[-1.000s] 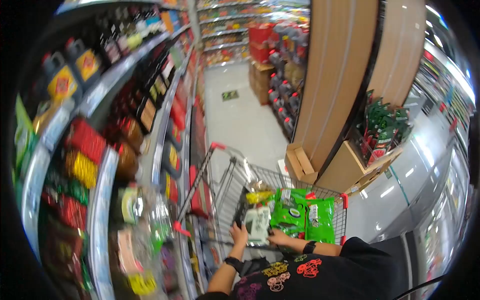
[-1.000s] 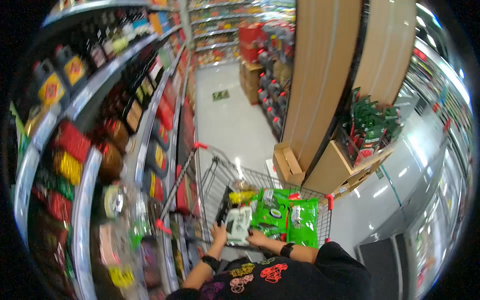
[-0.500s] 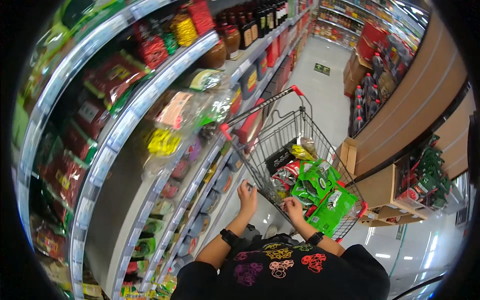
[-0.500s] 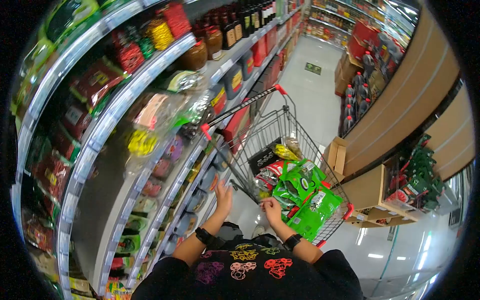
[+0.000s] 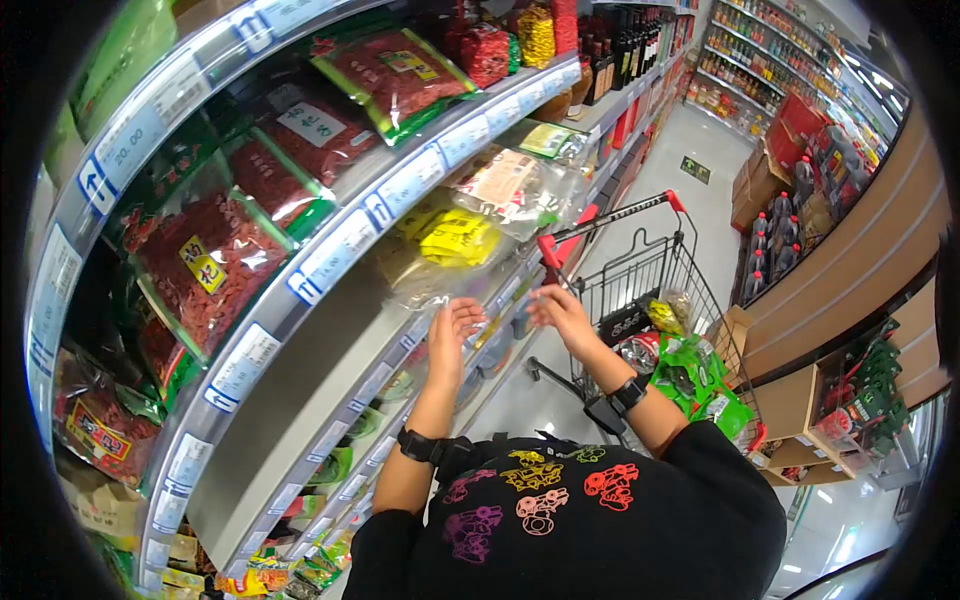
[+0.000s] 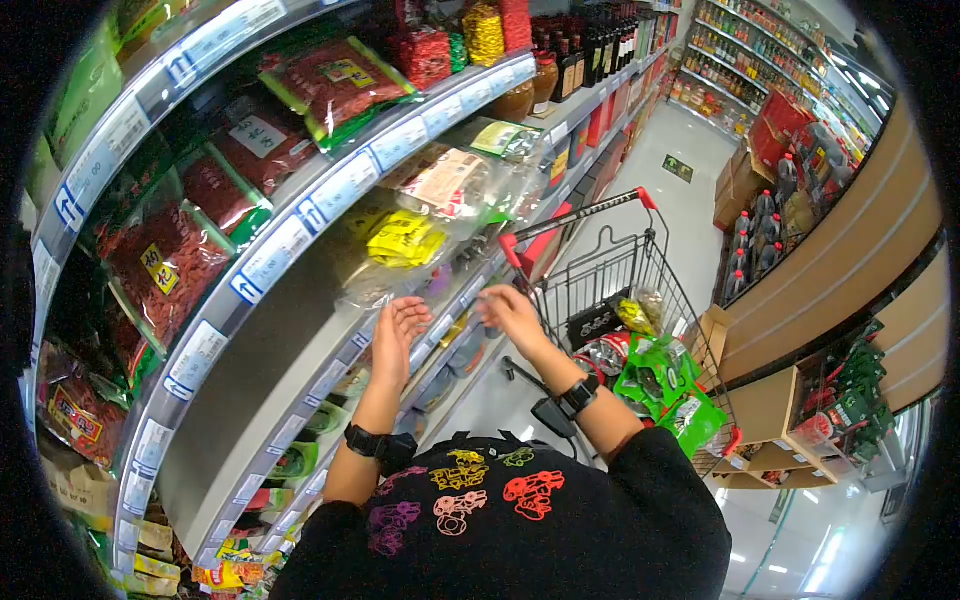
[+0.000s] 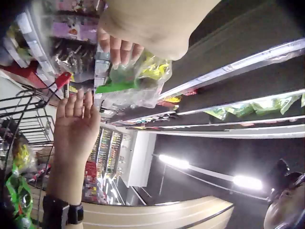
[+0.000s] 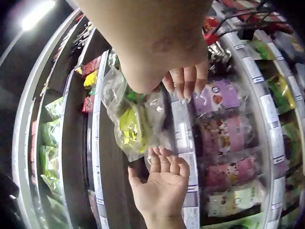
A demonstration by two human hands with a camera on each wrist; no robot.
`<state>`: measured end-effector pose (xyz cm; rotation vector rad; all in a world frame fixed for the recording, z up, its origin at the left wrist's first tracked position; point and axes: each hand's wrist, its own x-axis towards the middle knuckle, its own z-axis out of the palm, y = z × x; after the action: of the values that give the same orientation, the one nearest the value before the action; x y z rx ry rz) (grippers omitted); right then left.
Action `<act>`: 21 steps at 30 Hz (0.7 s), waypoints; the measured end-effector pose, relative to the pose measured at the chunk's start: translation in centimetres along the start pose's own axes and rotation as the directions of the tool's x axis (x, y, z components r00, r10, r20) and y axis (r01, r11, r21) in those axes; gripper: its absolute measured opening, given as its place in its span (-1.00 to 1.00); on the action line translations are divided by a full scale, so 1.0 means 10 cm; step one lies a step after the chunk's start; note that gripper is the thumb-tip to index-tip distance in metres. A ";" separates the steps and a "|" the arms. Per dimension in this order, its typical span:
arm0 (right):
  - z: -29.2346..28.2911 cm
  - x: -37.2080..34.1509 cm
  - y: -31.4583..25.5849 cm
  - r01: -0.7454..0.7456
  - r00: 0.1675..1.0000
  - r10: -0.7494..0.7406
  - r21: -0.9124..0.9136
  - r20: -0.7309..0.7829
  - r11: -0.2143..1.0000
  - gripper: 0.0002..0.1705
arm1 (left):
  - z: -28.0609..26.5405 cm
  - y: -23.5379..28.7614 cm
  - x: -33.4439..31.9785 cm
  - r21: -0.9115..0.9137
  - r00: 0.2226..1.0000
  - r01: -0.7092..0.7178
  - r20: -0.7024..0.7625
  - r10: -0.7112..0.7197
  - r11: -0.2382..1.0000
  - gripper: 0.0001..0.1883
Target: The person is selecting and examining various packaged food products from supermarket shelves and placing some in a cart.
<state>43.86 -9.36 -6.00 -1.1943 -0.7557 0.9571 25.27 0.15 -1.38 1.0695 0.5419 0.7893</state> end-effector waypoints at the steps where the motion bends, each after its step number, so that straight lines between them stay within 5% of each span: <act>1: 0.15 0.08 -0.13 0.022 0.999 -0.021 -0.011 0.029 1.000 -0.76 | -0.04 0.09 0.05 -0.037 1.000 0.008 0.017 -0.008 0.999 -0.52; 9: 0.63 0.10 -0.37 0.029 0.983 -0.047 0.107 0.175 0.994 -0.64 | -0.07 0.35 0.38 -0.179 0.947 0.285 0.202 -0.248 0.942 -0.53; 15: 0.58 0.16 -0.65 0.032 0.993 -0.079 0.423 0.093 0.905 -0.57 | -0.10 0.39 0.40 -0.251 0.984 0.120 0.162 -0.080 0.961 -0.72; 21: 0.56 0.45 -0.89 0.049 0.993 -0.012 0.329 -0.114 0.943 -0.52 | -0.06 0.66 0.22 -0.304 0.995 0.056 0.098 -0.027 0.951 -0.74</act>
<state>42.63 -3.76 3.91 -0.9285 -0.4991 0.9420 24.16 3.92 4.35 0.8006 0.3471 0.7545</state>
